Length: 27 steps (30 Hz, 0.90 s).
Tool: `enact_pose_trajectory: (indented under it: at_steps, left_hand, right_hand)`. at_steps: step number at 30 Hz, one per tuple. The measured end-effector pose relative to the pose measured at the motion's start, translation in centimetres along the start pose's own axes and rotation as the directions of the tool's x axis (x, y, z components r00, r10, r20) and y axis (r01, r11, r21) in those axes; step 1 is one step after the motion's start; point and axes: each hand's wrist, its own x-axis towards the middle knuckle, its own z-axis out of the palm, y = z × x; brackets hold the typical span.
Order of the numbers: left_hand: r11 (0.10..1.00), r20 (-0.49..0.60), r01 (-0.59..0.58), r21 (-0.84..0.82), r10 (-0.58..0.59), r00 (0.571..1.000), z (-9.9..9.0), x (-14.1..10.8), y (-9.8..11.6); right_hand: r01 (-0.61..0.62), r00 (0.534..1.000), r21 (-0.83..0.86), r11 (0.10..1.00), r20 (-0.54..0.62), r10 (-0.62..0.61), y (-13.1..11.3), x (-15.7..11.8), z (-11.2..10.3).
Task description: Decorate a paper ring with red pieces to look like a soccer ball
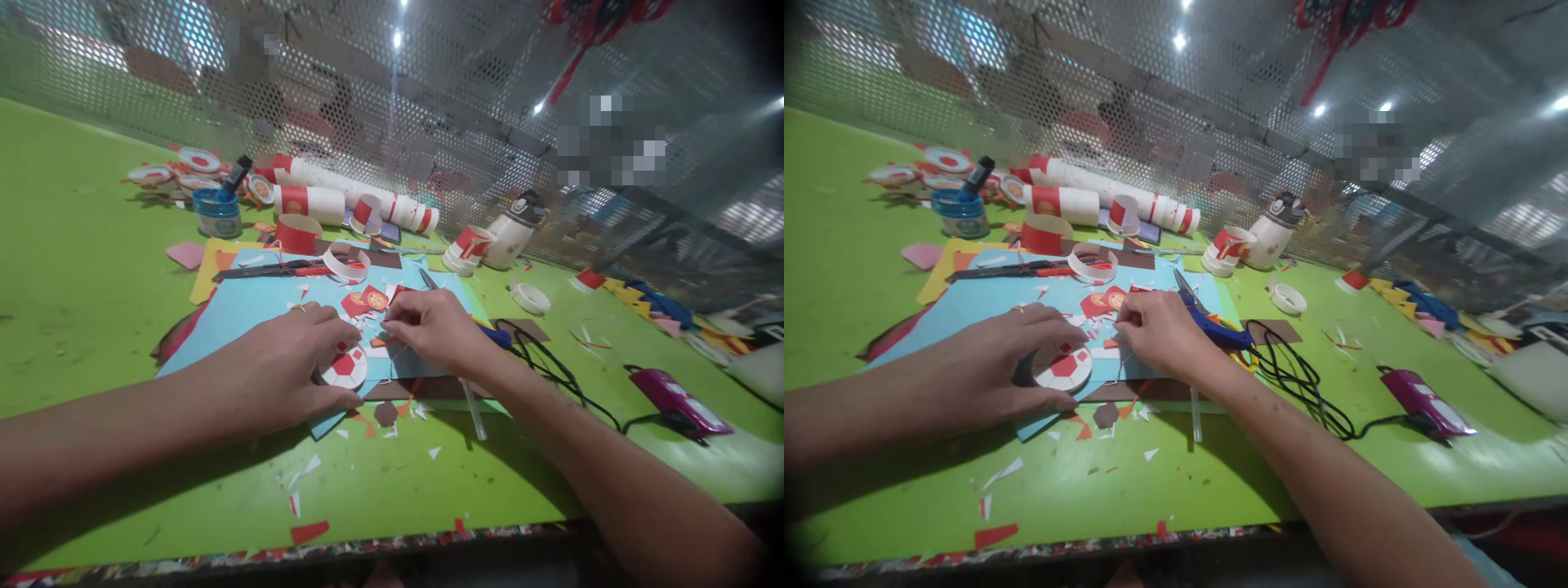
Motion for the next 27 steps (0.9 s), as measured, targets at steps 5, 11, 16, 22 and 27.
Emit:
enact_pose_trajectory:
  at_steps: [5, 11, 16, 22, 27]
  left_hand:
    - [1.0, 0.018, 0.027, -0.001, -0.027, 0.999, -0.2, 0.2, -0.1]
    - [0.999, 0.033, 0.024, 0.023, -0.024, 0.999, -0.7, 0.2, 0.3]
    - [0.999, 0.021, 0.036, 0.014, -0.036, 0.999, -0.8, 0.2, 0.4]
    - [1.0, 0.022, 0.013, 0.015, -0.013, 1.0, -0.5, 0.1, 0.0]
    - [1.0, 0.017, 0.016, 0.007, -0.016, 1.0, -0.5, 0.2, 0.0]
  right_hand:
    - [-0.009, 1.0, 0.05, 0.999, 0.014, 0.008, 0.2, 0.1, 0.0]
    - [-0.117, 0.992, 0.207, 0.971, 0.079, 0.103, -0.7, -0.4, -1.1]
    - [-0.29, 0.957, 0.428, 0.856, 0.118, 0.265, -1.6, -0.7, -1.5]
    - [-0.204, 0.977, 0.3, 0.932, -0.001, 0.214, -1.3, -1.0, -1.0]
    - [-0.13, 0.988, 0.175, 0.976, -0.064, 0.143, -1.8, -1.4, -1.0]
